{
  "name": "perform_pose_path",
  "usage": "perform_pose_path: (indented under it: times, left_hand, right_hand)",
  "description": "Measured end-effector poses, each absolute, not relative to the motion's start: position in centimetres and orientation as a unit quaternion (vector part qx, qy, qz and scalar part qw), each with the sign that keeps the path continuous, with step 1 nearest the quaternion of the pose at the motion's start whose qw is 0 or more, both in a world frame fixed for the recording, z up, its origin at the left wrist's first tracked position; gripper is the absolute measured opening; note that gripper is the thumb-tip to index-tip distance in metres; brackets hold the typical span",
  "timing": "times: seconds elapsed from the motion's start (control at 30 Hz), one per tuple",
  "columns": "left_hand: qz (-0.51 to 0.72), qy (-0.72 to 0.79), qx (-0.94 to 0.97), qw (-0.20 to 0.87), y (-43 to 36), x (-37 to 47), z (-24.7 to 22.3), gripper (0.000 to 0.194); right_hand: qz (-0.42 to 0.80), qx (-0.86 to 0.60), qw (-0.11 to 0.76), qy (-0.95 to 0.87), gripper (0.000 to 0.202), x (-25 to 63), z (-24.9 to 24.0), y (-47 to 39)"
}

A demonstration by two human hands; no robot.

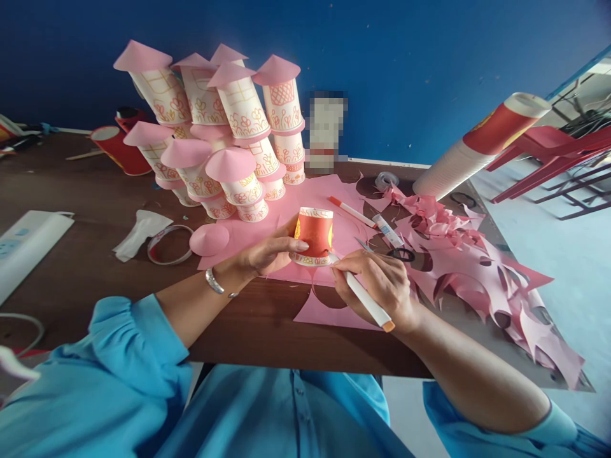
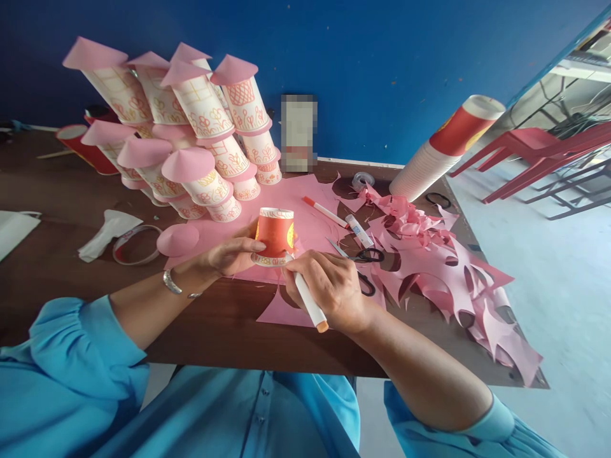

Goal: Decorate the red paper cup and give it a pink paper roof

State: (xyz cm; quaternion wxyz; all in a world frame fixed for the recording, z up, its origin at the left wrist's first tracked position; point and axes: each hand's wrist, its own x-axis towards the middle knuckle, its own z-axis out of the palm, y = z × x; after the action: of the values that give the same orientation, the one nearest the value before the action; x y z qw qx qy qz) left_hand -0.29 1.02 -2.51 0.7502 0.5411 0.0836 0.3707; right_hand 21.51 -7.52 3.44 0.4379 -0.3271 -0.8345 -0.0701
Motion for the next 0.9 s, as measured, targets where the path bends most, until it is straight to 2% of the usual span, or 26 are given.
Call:
perform_pose_path:
  times: [0.33,0.57,0.9]
  left_hand:
    - [0.364,0.095,0.535,0.757,1.01,-0.39,-2.60,0.009]
    - [0.356,0.093,0.552,0.749,0.92,-0.22,-1.98,0.016]
    - [0.362,0.104,0.546,0.749,0.93,-0.20,-1.97,0.015]
  right_hand:
    - [-0.060,-0.323,0.433,-0.839,0.019,21.45,3.58,-7.70]
    - [-0.059,-0.318,0.437,-0.840,0.018,21.40,3.62,-7.69]
    - [-0.059,-0.328,0.427,-0.841,0.018,21.45,3.66,-7.75]
